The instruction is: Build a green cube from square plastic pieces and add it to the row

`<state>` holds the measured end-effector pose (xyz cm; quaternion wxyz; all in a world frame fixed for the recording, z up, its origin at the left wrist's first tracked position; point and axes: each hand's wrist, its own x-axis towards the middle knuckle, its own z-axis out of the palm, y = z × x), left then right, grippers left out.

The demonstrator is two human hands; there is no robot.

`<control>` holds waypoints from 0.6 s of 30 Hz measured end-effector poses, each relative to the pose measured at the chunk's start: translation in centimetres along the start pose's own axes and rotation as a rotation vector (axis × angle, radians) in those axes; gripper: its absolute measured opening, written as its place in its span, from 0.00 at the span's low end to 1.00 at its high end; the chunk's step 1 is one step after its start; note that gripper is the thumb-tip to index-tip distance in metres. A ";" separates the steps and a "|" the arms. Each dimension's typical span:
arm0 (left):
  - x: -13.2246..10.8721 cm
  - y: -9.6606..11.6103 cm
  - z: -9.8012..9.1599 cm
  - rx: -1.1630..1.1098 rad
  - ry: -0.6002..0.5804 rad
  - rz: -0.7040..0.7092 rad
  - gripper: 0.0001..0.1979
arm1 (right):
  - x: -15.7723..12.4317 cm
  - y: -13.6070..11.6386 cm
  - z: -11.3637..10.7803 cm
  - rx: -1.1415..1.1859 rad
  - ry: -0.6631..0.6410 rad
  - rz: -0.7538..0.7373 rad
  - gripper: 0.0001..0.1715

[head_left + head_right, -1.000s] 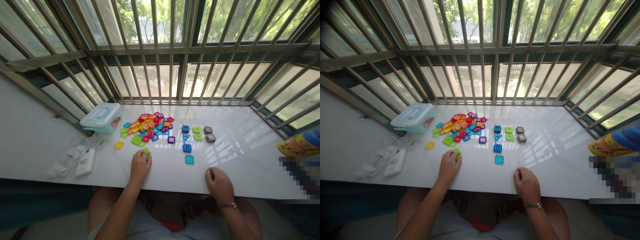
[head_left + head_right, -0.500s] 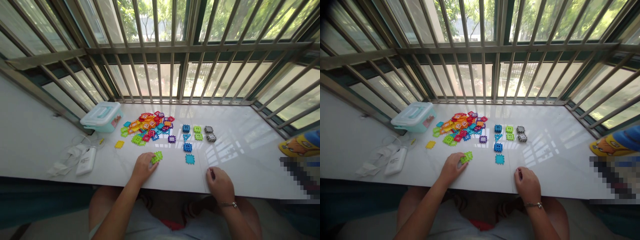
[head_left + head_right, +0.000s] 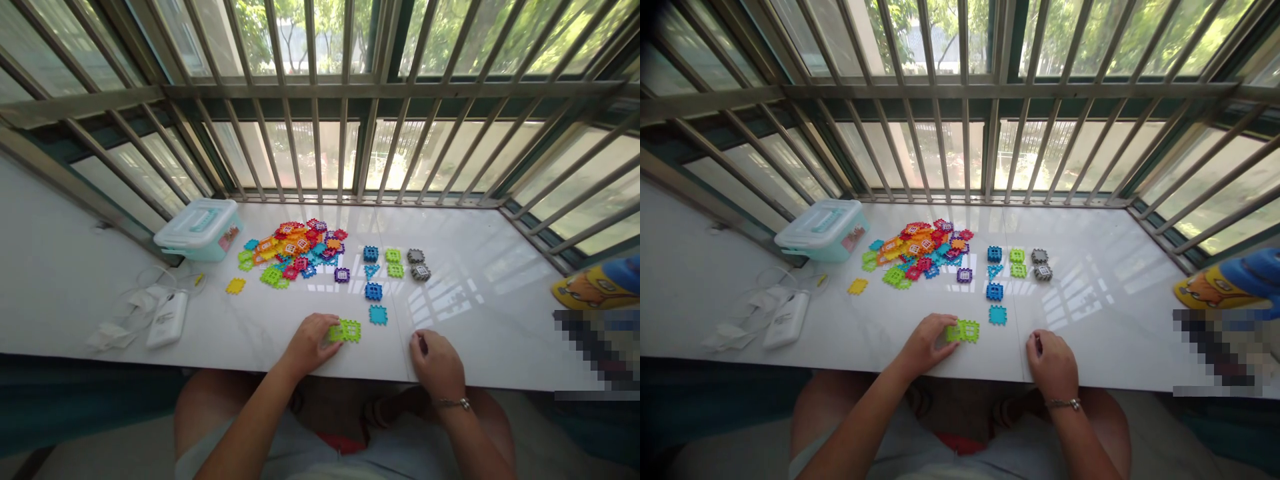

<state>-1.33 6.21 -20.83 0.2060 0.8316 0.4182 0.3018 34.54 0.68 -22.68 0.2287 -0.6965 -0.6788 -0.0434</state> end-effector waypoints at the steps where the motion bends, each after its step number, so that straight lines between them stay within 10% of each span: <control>1: -0.4 -0.5 -0.5 0.006 0.012 -0.018 0.19 | 0.0 0.0 0.0 0.001 -0.001 0.001 0.12; 18: -2.2 -3.1 -1.7 0.154 0.013 -0.105 0.18 | 0.1 -0.3 -0.2 0.005 0.001 0.013 0.14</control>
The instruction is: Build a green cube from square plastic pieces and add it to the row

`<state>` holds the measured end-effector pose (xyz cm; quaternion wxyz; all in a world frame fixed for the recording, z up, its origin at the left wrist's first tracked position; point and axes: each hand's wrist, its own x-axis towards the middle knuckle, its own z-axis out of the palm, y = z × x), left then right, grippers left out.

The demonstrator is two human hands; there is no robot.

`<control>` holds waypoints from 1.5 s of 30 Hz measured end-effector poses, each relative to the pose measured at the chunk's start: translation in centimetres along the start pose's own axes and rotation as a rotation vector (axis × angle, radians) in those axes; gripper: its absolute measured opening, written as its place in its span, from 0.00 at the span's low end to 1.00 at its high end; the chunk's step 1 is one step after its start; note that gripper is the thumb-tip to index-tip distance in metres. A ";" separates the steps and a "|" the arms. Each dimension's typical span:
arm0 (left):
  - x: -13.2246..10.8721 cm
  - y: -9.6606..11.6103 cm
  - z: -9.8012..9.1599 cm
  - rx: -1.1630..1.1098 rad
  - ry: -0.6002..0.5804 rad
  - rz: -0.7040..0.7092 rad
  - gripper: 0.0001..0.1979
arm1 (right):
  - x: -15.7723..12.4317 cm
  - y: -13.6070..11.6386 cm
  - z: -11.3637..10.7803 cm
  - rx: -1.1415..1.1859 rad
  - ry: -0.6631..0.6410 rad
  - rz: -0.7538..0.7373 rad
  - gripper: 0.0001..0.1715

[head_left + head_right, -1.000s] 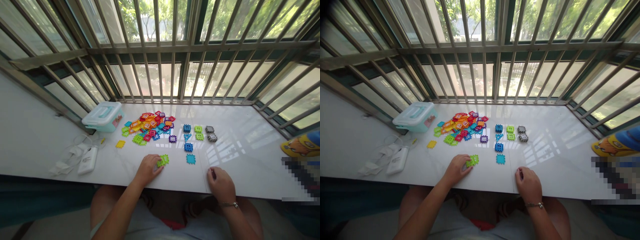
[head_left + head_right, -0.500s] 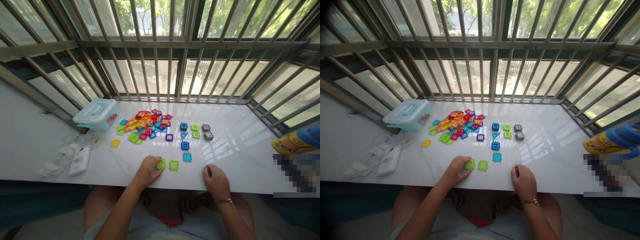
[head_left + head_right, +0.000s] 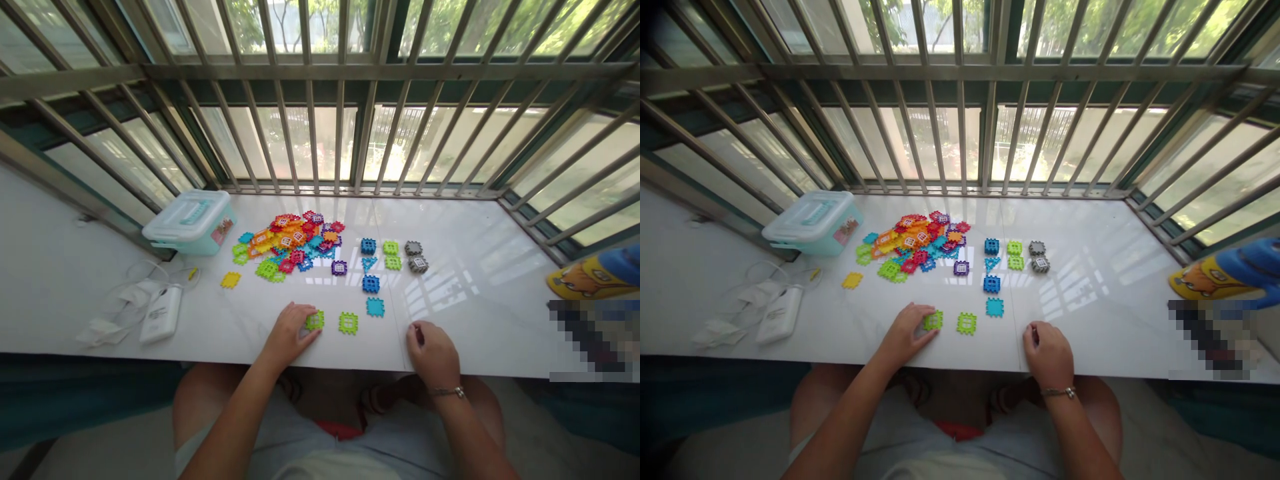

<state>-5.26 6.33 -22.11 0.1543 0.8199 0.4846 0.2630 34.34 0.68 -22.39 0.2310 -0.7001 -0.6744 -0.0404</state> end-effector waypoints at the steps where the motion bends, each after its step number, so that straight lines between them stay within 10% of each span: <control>1: -0.1 0.0 0.0 -0.006 0.009 0.010 0.15 | 0.0 0.0 0.0 0.000 -0.001 -0.001 0.14; 18: -0.1 0.1 0.9 0.303 0.298 -0.277 0.17 | 0.0 0.2 0.2 -0.004 0.011 -0.022 0.12; 30: -0.9 1.2 -0.5 -0.020 0.104 0.059 0.07 | -0.1 0.1 0.0 0.023 0.032 -0.090 0.10; 38: -0.2 1.4 -0.8 -0.046 0.092 0.045 0.08 | 0.6 -6.5 1.4 0.269 -0.189 -0.399 0.18; 45: -0.1 1.4 -0.9 -0.037 0.058 0.024 0.09 | 2.4 -10.0 3.1 0.299 -0.241 -0.325 0.14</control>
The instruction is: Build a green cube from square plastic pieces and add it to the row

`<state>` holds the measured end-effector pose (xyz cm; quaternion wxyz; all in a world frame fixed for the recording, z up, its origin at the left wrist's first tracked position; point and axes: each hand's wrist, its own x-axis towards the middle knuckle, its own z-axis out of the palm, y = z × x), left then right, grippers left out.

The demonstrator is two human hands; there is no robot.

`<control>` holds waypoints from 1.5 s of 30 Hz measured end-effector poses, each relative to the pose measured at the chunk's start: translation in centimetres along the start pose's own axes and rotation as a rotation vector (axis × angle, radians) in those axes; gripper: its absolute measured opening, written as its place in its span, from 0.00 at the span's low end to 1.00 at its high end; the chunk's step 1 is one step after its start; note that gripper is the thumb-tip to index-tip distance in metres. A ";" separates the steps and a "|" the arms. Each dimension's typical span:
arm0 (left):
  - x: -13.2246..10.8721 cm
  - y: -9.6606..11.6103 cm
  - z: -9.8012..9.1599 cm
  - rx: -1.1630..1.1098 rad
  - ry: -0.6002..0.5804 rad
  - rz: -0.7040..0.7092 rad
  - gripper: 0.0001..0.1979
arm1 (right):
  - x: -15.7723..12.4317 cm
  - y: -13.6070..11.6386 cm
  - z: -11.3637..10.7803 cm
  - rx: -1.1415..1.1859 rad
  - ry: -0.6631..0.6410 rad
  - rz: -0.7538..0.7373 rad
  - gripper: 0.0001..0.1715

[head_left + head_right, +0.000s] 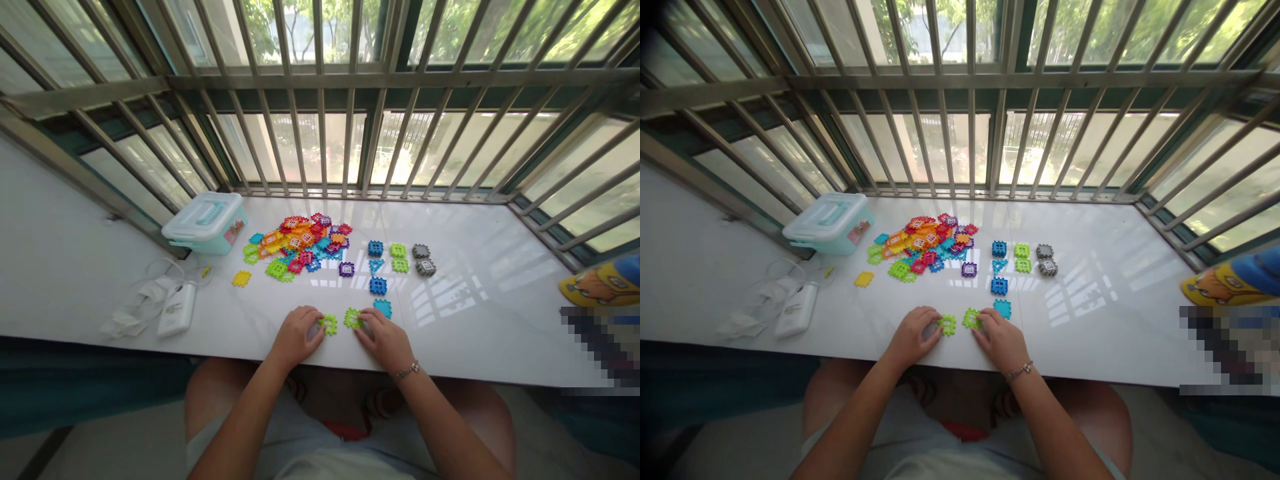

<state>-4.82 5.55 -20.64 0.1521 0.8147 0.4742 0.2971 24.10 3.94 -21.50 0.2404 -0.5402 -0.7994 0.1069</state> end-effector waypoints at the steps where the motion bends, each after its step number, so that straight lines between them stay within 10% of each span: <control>1: 0.0 0.0 0.0 0.000 0.000 0.000 0.08 | 0.0 0.0 -0.1 0.010 0.002 -0.003 0.12; 18: 0.2 0.3 -0.5 -0.010 -0.037 0.023 0.03 | 0.1 0.3 -0.1 0.022 0.173 0.096 0.17; 45: 0.0 -0.3 -0.2 -0.031 -0.108 0.051 0.10 | 0.0 -0.8 -1.3 0.045 -0.054 -0.060 0.04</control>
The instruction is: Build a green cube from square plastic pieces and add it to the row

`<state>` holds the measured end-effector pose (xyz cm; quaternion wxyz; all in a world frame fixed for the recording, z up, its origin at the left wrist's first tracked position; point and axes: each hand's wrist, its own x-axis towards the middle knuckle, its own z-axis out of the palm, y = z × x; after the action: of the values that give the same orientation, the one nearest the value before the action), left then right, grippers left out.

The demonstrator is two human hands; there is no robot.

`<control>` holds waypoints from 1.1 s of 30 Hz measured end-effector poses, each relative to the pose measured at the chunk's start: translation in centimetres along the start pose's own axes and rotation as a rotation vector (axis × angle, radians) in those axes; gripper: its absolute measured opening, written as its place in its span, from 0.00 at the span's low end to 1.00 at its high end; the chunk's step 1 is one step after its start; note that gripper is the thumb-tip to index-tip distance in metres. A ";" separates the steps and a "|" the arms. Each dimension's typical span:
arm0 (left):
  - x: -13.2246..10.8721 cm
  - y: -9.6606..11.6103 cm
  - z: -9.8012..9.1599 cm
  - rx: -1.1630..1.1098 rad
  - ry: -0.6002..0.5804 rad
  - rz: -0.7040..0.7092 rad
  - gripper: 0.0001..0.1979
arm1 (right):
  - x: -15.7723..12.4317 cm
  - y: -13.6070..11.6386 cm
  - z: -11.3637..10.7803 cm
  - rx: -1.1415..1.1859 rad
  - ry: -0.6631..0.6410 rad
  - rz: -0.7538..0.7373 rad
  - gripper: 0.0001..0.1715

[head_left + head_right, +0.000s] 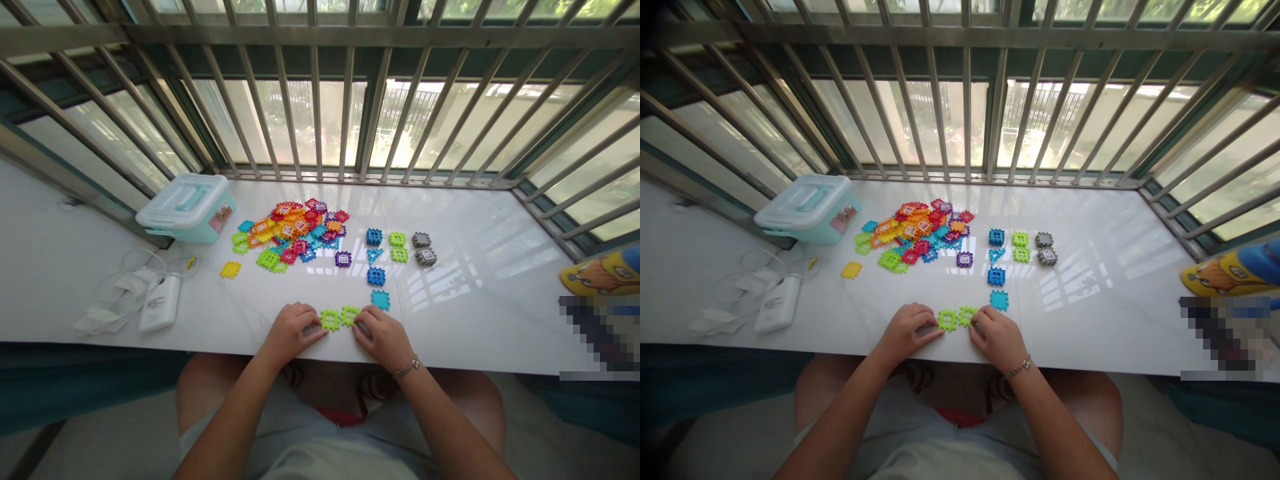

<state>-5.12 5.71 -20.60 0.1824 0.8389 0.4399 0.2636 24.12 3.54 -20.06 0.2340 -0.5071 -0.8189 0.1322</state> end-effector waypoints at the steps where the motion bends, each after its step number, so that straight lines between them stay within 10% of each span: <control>1: 0.0 0.0 0.0 -0.001 -0.003 -0.002 0.10 | 0.0 0.0 0.0 -0.006 0.003 0.001 0.03; 33: 0.0 0.3 -0.1 0.048 -0.045 -0.051 0.12 | 0.3 0.1 -0.3 0.044 -0.003 0.034 0.05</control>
<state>-5.04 5.55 -20.36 0.1786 0.8372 0.4631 0.2295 24.26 3.88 -19.82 0.2417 -0.5156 -0.8073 0.1550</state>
